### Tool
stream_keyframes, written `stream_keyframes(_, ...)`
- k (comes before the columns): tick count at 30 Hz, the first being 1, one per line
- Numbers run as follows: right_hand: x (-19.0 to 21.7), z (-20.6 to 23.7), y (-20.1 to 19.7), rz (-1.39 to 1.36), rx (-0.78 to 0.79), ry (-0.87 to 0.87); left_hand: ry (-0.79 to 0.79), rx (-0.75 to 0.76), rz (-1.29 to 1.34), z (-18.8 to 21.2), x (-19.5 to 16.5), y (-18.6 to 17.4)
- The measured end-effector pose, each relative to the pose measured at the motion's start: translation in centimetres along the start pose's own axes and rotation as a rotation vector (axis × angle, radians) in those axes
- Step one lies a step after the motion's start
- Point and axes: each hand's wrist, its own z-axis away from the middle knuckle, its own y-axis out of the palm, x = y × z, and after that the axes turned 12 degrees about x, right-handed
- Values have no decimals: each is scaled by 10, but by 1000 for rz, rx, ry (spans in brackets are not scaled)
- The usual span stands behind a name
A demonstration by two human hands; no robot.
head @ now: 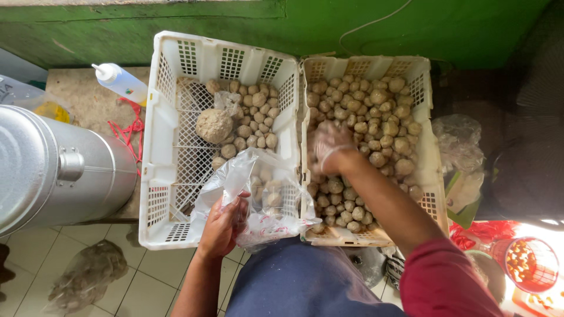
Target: The person holds a plastic bag open and picks meatballs one at a time from a plastic crate, placing them into the bag. They occasionally squeeze liquid from a squeeze bottle over the meatballs, then gather and tie the filled bag and start filling another bag.
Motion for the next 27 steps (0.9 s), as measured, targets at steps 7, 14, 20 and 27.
stream_keyframes(7, -29, 66, 38, 251, 175, -17, -2, -47, 2, 4, -1, 2)
stream_keyframes(14, -53, 20, -2, -70, -227, -53, 25, -18, 37, 3, -2, 4)
stream_keyframes(20, -5, -21, 16, 209, 47, -29, 19, -23, 32, 4, -1, 0)
stream_keyframes(27, -11, 55, 88, -53, 46, 5, 32, -1, 6, -2, -1, 4)
